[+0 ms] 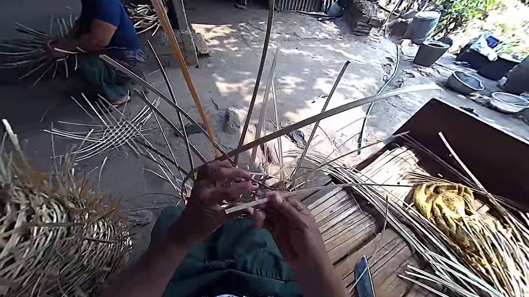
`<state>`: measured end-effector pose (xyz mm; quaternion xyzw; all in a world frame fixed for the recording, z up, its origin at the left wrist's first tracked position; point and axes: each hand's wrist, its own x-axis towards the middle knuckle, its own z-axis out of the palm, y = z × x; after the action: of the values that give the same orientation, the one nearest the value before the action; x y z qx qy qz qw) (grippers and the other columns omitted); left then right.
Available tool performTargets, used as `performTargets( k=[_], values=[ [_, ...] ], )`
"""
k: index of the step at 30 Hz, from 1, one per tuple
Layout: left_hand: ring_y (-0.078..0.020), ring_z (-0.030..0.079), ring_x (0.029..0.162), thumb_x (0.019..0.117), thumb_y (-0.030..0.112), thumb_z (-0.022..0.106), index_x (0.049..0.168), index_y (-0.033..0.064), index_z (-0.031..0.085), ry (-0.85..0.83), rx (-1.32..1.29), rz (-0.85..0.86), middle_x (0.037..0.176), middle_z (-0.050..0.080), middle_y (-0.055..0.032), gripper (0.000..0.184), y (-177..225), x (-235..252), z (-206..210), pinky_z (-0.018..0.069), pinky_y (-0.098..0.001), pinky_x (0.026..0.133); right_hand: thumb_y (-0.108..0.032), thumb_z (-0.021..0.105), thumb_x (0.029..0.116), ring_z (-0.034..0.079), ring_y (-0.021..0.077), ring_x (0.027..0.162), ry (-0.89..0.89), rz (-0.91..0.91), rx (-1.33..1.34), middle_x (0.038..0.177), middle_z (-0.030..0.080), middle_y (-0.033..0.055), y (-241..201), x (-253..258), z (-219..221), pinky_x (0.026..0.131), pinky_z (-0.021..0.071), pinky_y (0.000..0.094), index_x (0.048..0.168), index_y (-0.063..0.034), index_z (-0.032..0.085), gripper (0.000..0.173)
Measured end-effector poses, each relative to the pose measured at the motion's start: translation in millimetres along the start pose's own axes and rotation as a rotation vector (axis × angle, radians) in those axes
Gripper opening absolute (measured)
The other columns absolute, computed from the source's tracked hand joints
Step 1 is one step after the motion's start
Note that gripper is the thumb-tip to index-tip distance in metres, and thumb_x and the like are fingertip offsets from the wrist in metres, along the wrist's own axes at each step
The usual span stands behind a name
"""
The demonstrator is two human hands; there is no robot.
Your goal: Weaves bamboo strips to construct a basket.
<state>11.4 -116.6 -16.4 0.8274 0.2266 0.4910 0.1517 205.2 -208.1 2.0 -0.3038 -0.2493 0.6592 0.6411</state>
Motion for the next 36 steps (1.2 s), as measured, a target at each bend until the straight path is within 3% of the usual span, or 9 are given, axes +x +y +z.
performTargets(
  k=[3,5,7,14,19,22,33,36],
  values=[
    [-0.0244,0.055,0.126,0.0993,0.056,0.059,0.118,0.0263,0.075,0.049,0.259,0.029,0.128,0.066,-0.0054,0.038,-10,0,5,0.0423,-0.0472,0.108,-0.011,0.053,0.1058,0.077,0.0246,0.085,-0.017,-0.327,-0.213,0.104,0.076,0.0178,-11,-15,-16,0.078,0.0653,0.0376,0.11,0.0007,0.066,0.018],
    [-0.0324,0.057,0.124,0.1018,0.048,0.059,0.118,0.0216,0.075,0.08,0.428,0.041,0.131,0.063,-0.0144,0.035,-16,2,11,0.0461,-0.0499,0.104,-0.016,0.055,0.1065,0.077,0.0253,0.091,-0.057,-0.561,-0.467,0.109,0.076,0.0148,-23,-18,-28,0.082,0.066,0.039,0.113,-0.0027,0.067,0.02],
    [-0.0355,0.058,0.122,0.1016,0.042,0.061,0.119,0.0189,0.075,0.111,0.512,0.029,0.134,0.061,-0.0184,0.032,-20,5,16,0.0471,-0.0505,0.101,-0.015,0.057,0.1054,0.077,0.0252,0.095,-0.101,-0.657,-0.593,0.11,0.076,0.0121,-39,-13,-34,0.084,0.0658,0.0397,0.116,-0.0052,0.068,0.018],
    [-0.0375,0.058,0.119,0.095,0.055,0.064,0.108,0.0225,0.08,0.132,0.687,-0.052,0.141,0.06,-0.0164,0.038,-18,12,25,0.0477,-0.0521,0.096,-0.008,0.058,0.1035,0.077,0.0202,0.092,-0.245,-0.739,-0.944,0.107,0.077,0.006,-73,25,-18,0.085,0.0659,0.0374,0.115,-0.0073,0.068,0.015],
    [-0.0386,0.057,0.122,0.0894,0.041,0.074,0.088,0.0182,0.078,0.193,0.644,-0.112,0.137,0.062,-0.0147,0.023,-13,14,31,0.0451,-0.0571,0.099,-0.006,0.06,0.1014,0.076,0.0149,0.09,-0.333,-0.704,-1.11,0.105,0.076,0.0041,-75,50,-1,0.083,0.0659,0.0354,0.113,-0.0028,0.066,0.013],
    [-0.0343,0.055,0.124,0.0872,0.035,0.076,0.086,0.0208,0.077,0.215,0.571,-0.118,0.138,0.061,-0.0118,0.014,-12,13,35,0.0432,-0.0532,0.101,-0.005,0.061,0.1007,0.076,0.0118,0.09,-0.364,-0.704,-1.212,0.105,0.076,0.0028,-73,57,4,0.083,0.0659,0.0331,0.111,-0.0037,0.068,0.013],
    [-0.033,0.053,0.125,0.0885,0.033,0.075,0.082,0.0213,0.079,0.198,0.461,-0.145,0.137,0.063,-0.0091,0.013,-4,12,40,0.0414,-0.0544,0.1,-0.009,0.058,0.1023,0.071,0.0051,0.088,-0.441,-0.744,-1.423,0.101,0.074,0.0008,-75,59,5,0.08,0.0611,0.0253,0.108,-0.0071,0.071,0.015],
    [-0.0331,0.054,0.124,0.0885,0.031,0.075,0.081,0.0209,0.077,0.215,0.464,-0.116,0.135,0.063,-0.0096,0.013,-5,11,42,0.0412,-0.0538,0.1,-0.011,0.058,0.1025,0.07,0.0034,0.082,-0.427,-0.719,-1.421,0.095,0.074,-0.0015,-75,63,6,0.075,0.0601,0.024,0.107,-0.0085,0.07,0.013]
  ],
)
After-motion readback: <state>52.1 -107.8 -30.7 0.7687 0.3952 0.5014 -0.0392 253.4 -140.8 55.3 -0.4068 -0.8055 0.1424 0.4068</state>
